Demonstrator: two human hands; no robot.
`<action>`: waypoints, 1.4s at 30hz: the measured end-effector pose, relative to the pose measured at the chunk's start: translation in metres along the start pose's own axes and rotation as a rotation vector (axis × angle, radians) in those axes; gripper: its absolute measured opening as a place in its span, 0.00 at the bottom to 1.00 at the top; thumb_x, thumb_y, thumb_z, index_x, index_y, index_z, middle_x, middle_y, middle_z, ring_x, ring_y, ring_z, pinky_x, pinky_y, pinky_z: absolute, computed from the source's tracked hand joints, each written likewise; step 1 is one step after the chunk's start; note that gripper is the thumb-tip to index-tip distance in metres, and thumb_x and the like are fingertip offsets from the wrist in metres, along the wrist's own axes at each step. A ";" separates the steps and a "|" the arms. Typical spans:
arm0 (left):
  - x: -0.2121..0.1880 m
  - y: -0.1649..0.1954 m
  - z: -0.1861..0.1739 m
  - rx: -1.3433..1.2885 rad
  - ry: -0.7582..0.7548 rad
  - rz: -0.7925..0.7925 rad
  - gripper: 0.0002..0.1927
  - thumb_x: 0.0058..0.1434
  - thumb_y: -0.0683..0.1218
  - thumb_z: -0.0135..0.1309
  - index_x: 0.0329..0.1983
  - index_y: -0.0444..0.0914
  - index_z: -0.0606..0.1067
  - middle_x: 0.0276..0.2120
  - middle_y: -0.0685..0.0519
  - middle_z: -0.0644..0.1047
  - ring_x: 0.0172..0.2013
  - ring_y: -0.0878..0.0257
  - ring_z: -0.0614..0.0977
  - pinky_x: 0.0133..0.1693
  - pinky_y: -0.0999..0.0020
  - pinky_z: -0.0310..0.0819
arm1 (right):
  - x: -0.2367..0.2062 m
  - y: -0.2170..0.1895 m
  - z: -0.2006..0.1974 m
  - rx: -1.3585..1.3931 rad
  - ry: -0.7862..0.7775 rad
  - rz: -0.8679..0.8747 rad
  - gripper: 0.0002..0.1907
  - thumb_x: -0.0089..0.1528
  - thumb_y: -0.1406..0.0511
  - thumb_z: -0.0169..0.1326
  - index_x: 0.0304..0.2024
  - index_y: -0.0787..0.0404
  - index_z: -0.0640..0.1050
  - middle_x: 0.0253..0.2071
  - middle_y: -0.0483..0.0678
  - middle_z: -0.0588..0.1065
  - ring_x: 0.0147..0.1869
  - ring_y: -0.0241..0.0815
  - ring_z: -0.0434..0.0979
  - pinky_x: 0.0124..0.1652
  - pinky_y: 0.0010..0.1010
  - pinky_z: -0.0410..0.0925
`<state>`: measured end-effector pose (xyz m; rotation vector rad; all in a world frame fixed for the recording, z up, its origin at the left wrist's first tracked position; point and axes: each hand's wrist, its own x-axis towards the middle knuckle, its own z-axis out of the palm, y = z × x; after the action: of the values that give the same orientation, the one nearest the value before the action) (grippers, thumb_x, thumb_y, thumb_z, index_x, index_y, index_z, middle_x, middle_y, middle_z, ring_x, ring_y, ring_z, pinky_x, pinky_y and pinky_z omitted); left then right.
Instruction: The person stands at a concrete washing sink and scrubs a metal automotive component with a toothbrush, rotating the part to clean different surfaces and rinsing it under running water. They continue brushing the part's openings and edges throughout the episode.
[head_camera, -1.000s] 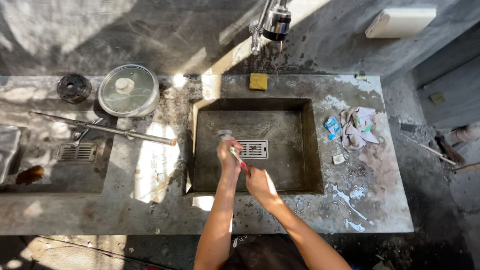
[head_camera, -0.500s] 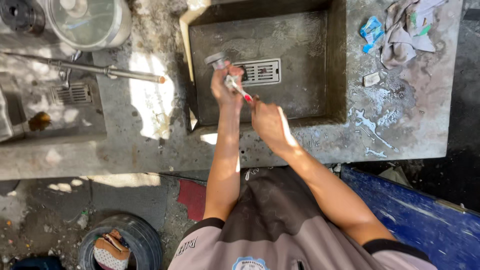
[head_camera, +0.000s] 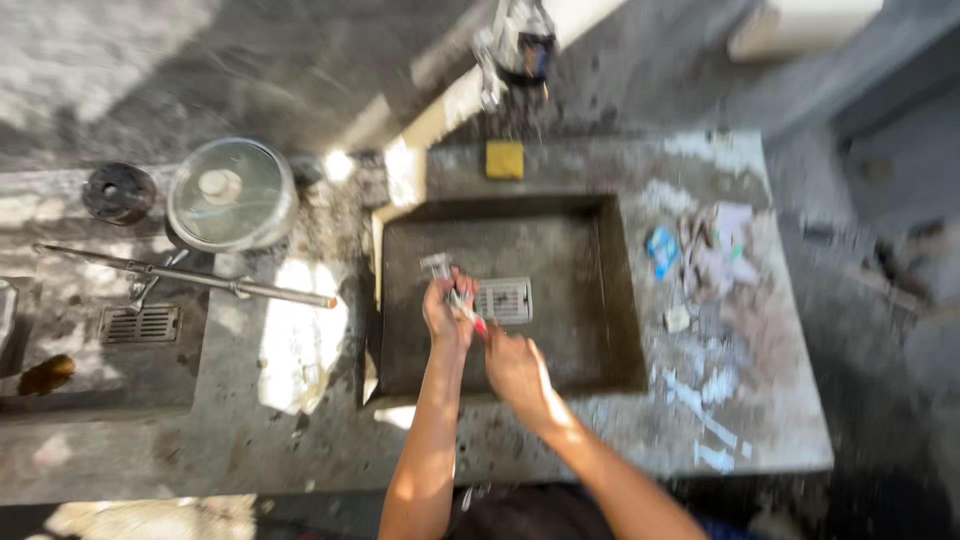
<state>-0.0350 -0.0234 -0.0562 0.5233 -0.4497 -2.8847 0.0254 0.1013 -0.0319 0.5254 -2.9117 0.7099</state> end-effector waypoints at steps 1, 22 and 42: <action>0.001 -0.002 0.002 0.054 0.039 0.024 0.09 0.58 0.43 0.47 0.39 0.32 0.71 0.24 0.49 0.69 0.29 0.58 0.71 0.40 0.59 0.69 | 0.003 0.002 0.002 0.118 -0.198 0.189 0.14 0.66 0.62 0.48 0.45 0.62 0.79 0.23 0.64 0.77 0.29 0.64 0.80 0.29 0.54 0.72; 0.001 0.018 -0.014 0.148 0.185 0.146 0.09 0.65 0.44 0.44 0.41 0.32 0.71 0.23 0.50 0.72 0.24 0.60 0.75 0.32 0.63 0.75 | 0.002 -0.011 0.014 0.010 -0.301 0.226 0.18 0.70 0.56 0.40 0.43 0.57 0.79 0.29 0.63 0.79 0.36 0.66 0.81 0.41 0.56 0.74; -0.002 0.027 -0.019 0.329 0.218 0.225 0.07 0.64 0.42 0.45 0.34 0.32 0.70 0.20 0.51 0.69 0.19 0.60 0.71 0.23 0.65 0.66 | 0.011 -0.019 0.021 0.043 -0.461 0.185 0.17 0.66 0.61 0.41 0.44 0.63 0.79 0.39 0.68 0.79 0.46 0.70 0.80 0.45 0.58 0.73</action>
<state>-0.0225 -0.0537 -0.0639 0.7720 -0.8905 -2.5149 0.0215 0.0722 -0.0404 0.4833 -3.4172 0.7622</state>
